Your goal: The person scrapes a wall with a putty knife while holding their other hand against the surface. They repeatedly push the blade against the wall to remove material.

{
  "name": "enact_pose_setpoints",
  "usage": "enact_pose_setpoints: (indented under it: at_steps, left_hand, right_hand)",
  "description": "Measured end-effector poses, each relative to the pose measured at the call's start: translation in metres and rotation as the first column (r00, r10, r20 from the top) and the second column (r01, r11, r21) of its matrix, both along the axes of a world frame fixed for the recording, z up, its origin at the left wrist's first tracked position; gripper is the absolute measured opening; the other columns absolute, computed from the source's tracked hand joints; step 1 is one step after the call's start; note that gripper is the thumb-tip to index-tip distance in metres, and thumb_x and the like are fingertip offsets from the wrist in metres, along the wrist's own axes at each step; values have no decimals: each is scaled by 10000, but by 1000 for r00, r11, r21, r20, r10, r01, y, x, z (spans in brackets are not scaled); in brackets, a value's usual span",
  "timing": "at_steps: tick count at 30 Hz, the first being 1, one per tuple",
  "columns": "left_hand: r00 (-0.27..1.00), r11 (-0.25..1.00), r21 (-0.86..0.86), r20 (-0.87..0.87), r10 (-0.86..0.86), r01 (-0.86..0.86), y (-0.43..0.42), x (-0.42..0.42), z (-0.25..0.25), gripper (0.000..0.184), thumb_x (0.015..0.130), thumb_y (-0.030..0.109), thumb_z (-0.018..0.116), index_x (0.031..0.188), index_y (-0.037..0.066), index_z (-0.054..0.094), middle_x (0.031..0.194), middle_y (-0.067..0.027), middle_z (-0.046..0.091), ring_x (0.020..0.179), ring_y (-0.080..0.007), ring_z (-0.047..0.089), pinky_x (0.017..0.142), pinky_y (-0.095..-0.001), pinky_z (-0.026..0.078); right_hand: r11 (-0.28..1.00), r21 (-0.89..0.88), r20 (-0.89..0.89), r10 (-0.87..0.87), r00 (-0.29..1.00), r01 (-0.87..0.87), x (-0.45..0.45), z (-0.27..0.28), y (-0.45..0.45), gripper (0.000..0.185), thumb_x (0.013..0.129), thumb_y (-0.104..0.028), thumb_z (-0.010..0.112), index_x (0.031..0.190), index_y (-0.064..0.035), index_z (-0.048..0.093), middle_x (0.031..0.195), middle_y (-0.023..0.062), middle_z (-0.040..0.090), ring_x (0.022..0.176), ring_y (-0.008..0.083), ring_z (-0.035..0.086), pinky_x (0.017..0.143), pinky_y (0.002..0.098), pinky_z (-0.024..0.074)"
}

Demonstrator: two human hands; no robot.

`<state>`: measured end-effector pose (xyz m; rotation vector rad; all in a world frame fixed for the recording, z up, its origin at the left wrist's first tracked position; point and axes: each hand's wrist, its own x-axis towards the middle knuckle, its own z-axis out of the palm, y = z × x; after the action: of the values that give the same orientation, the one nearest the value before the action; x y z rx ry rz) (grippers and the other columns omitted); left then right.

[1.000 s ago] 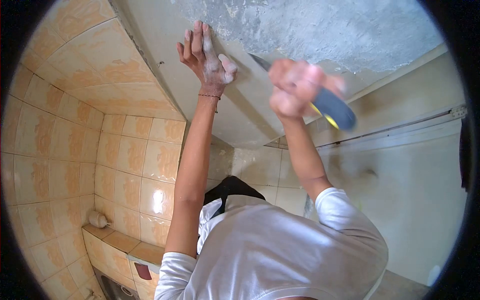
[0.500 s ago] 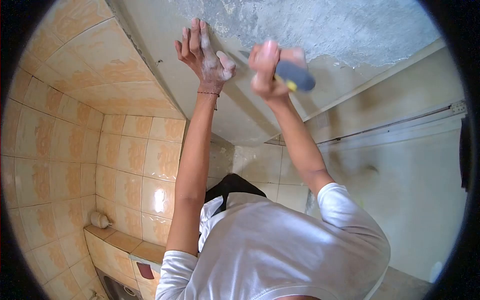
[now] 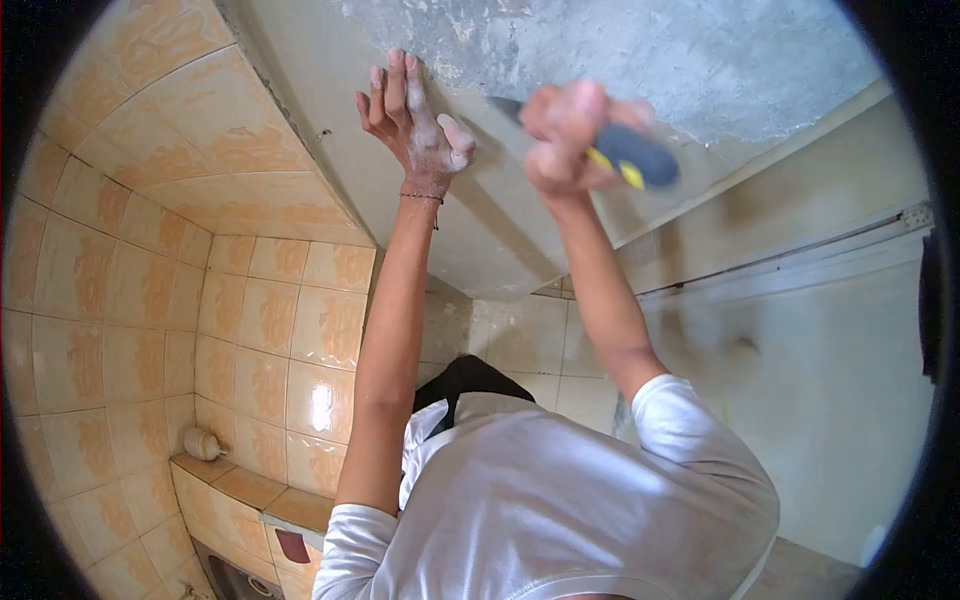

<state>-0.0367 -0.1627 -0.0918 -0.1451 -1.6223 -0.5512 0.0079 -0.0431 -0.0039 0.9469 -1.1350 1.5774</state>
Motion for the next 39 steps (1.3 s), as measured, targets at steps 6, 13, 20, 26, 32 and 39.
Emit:
enact_pose_setpoints:
  at_steps: [6, 13, 20, 26, 32, 39]
  left_hand:
    - [1000, 1000, -18, -1, 18, -18, 1, 2, 1, 742, 801, 357, 376, 1445, -4, 445, 1533, -110, 387, 1430, -301, 262, 1190, -513, 115]
    - [1000, 1000, -3, 5, 17, -17, -1, 0, 1, 731, 833, 390, 361, 1446, 1, 446, 1534, -104, 386, 1425, -297, 267, 1187, -512, 118]
    - [1000, 1000, 6, -7, -6, 6, 2, 1, 1, 738, 843, 415, 346, 1449, 5, 445, 1536, -102, 389, 1421, -298, 273, 1185, -513, 119]
    - [1000, 1000, -1, -11, 0, 0, 1, 0, 0, 741, 832, 409, 360, 1448, 6, 446, 1533, -105, 394, 1428, -303, 270, 1186, -513, 113]
    - [1000, 1000, -8, -2, 24, -24, -1, 2, 2, 746, 804, 376, 383, 1448, 5, 443, 1529, -103, 394, 1433, -299, 270, 1187, -514, 111]
    - [1000, 999, -31, -9, 16, -16, 0, 4, 3, 696, 872, 360, 356, 1460, -6, 417, 1518, -154, 401, 1411, -348, 290, 1167, -525, 141]
  right_hand:
    - [985, -37, -77, 164, 983, -167, 21, 14, 10, 282, 948, -89, 540, 910, -77, 261, 488, 16, 331, 341, 104, 328, 305, 302, 295]
    - [995, -40, -98, 91, 991, -95, 31, 16, 14, 252, 948, -64, 525, 893, -104, 282, 487, 14, 317, 346, 82, 252, 309, 303, 289]
    - [853, 235, -180, -433, 883, 466, 21, -8, 18, 265, 951, -70, 536, 808, -98, 314, 486, 6, 319, 350, 89, 326, 315, 289, 298]
    - [919, 167, 49, -370, 928, 358, 12, -5, 14, 404, 966, -156, 509, 575, -98, 423, 443, 26, 451, 339, 99, 359, 341, 280, 312]
    - [882, 133, -140, -435, 889, 452, 10, -19, 24, 302, 861, -50, 635, 613, -116, 477, 491, -18, 492, 394, 134, 467, 394, 280, 377]
    - [932, 319, -47, -168, 985, 174, 27, 7, 29, 338, 911, -67, 542, 697, -108, 285, 478, 9, 344, 342, 100, 339, 321, 279, 320]
